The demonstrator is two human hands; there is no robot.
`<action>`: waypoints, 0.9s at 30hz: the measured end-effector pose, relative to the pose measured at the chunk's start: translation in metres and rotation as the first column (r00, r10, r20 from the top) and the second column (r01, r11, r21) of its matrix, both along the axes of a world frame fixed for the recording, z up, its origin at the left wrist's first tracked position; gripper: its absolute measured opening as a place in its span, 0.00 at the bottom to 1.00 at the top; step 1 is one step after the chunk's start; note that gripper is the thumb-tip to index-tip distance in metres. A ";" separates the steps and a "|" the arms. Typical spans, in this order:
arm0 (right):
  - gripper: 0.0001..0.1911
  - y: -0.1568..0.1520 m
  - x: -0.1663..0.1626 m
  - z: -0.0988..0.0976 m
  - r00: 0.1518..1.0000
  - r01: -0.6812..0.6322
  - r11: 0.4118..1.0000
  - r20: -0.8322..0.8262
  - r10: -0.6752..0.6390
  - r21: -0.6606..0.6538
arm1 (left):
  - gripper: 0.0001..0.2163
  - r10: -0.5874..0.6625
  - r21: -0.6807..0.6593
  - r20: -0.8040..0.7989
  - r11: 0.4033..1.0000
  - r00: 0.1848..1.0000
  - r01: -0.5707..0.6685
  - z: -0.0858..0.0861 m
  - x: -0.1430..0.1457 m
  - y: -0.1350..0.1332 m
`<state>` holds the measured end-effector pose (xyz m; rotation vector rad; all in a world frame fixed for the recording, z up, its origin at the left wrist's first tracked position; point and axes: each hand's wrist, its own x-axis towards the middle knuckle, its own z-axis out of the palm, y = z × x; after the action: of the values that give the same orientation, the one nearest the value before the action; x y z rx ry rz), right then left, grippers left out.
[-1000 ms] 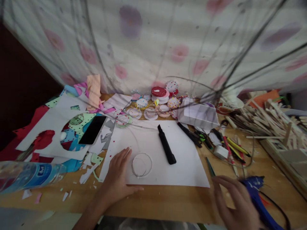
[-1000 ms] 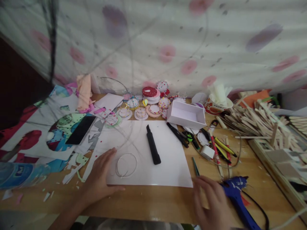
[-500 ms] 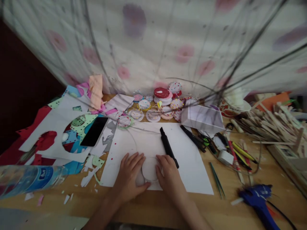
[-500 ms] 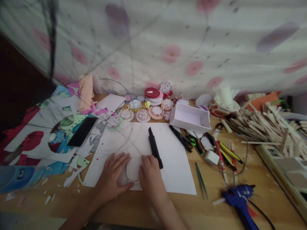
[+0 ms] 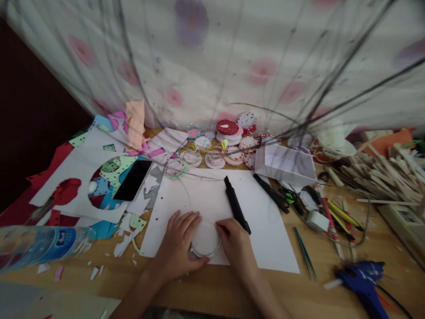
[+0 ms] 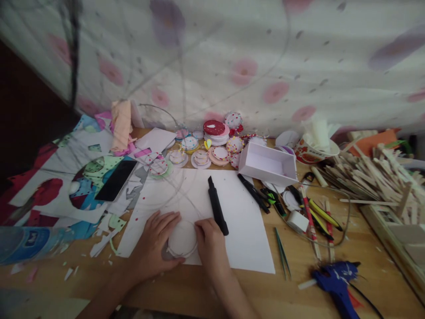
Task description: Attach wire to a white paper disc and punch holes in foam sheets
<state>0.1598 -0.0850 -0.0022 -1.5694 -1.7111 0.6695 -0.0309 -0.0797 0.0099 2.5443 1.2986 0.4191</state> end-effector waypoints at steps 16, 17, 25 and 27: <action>0.10 -0.063 0.109 0.049 0.973 -0.070 0.993 0.228 0.046 0.097 | 0.32 -0.039 -0.028 0.006 0.999 0.999 0.039 -0.002 -0.003 -0.002; 0.12 -0.074 0.132 0.045 0.939 0.068 0.986 0.324 -0.114 0.150 | 0.32 -0.047 -0.024 0.008 0.999 0.999 0.047 -0.002 -0.003 -0.002; 0.25 -0.136 0.249 -0.019 0.336 0.586 0.793 0.840 -0.426 0.167 | 0.32 -0.079 0.036 0.014 0.996 0.997 0.079 -0.010 -0.004 -0.001; 0.25 -0.135 0.252 -0.023 0.349 0.594 0.792 0.842 -0.411 0.141 | 0.33 -0.084 0.037 0.008 0.996 0.996 0.084 -0.010 -0.003 -0.001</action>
<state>0.4120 -0.2203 -0.0250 -2.7052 -1.5732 -0.3997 -0.0342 -0.0803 0.0001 2.6132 1.1861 0.4406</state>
